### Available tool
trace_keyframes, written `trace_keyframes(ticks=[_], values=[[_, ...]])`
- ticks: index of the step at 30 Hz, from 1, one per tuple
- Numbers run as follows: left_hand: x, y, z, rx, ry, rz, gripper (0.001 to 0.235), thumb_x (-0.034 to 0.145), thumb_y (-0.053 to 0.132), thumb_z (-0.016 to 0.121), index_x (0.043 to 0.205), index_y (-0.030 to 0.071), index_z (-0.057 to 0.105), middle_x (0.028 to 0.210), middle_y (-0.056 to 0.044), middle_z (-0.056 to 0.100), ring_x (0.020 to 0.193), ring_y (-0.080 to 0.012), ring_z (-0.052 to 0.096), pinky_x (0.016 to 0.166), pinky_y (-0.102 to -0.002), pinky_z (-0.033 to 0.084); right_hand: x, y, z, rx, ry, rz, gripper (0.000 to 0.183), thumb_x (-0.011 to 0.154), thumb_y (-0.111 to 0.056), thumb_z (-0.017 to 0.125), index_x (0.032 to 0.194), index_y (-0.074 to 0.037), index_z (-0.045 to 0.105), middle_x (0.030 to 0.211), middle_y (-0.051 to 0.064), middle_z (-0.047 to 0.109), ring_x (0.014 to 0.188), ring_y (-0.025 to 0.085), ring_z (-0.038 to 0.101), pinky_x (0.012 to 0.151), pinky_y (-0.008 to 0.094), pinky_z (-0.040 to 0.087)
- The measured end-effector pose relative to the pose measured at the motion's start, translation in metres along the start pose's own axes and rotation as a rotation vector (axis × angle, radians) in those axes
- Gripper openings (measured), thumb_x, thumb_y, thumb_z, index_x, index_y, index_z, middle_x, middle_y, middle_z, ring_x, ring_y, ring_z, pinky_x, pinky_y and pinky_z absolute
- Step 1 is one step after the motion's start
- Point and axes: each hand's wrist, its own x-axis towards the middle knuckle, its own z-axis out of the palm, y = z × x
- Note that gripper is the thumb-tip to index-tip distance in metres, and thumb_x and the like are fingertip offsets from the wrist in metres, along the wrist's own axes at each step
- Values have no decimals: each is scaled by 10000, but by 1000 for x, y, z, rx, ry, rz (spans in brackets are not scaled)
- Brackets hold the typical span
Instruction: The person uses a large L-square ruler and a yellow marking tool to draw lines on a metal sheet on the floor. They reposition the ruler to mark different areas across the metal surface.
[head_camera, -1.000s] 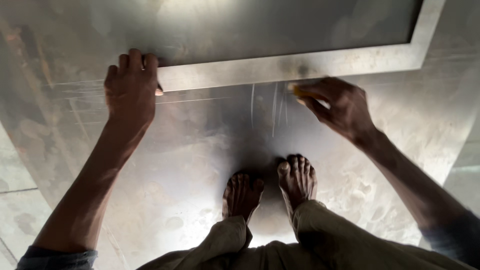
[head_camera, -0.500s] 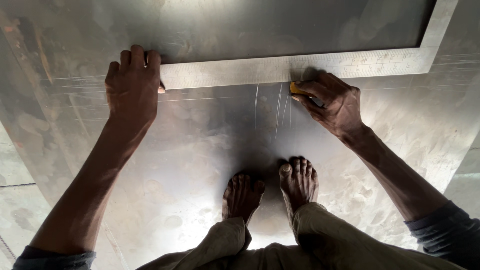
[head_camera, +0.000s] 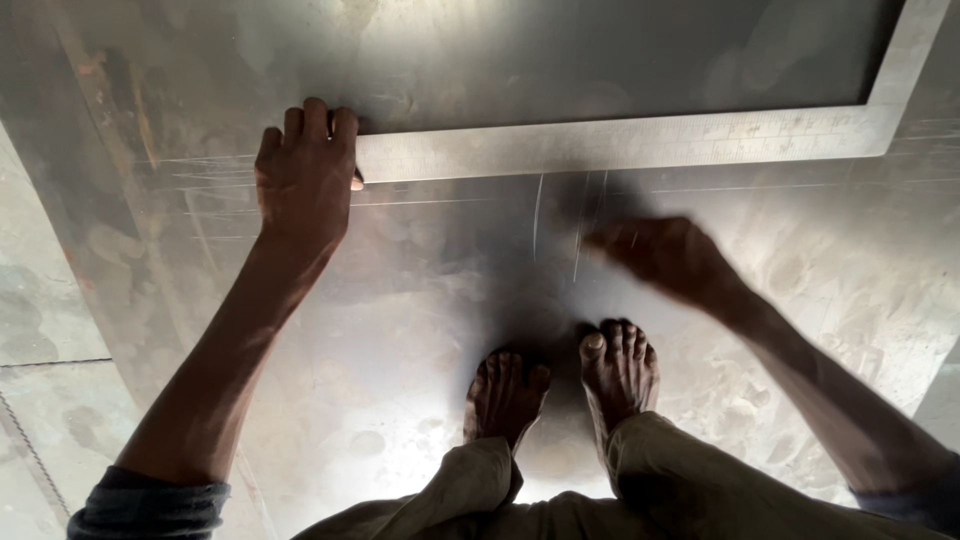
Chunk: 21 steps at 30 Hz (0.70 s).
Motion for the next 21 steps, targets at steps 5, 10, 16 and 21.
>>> trace_keyframes(ticks=[5, 10, 16, 21], values=[[0, -3, -1, 64, 23, 28, 568, 645, 389, 935, 1079, 99, 712, 995, -74, 636, 1000, -243, 611, 904, -401, 500, 12, -9, 4, 63, 149, 55, 199, 1021, -197, 666, 1204, -172, 742, 1219, 65, 768, 724, 80, 770, 419, 224, 553], [-8, 1, 0, 73, 66, 36, 535, 678, 403, 928, 1073, 112, 716, 955, -33, 655, 1021, -214, 584, 904, -379, 488, 9, -17, 37, -284, 119, -95, 200, 963, -258, 769, 1142, -169, 777, 1108, 65, 772, 718, 153, 749, 544, 262, 635], [-4, 1, 7, 56, 16, 19, 532, 665, 360, 925, 1081, 106, 711, 963, -28, 667, 1004, -193, 621, 915, -381, 504, 30, -21, 11, -9, 318, -223, 142, 1071, -187, 705, 1201, -134, 734, 1229, 101, 724, 980, 199, 757, 693, 234, 643], [-6, 0, 9, 49, -20, 19, 558, 658, 308, 929, 1117, 87, 702, 988, -47, 673, 987, -201, 639, 870, -374, 505, 54, -17, 5, -203, 292, -103, 162, 1025, -188, 803, 1154, -94, 778, 1027, 55, 766, 746, 132, 728, 587, 258, 616]])
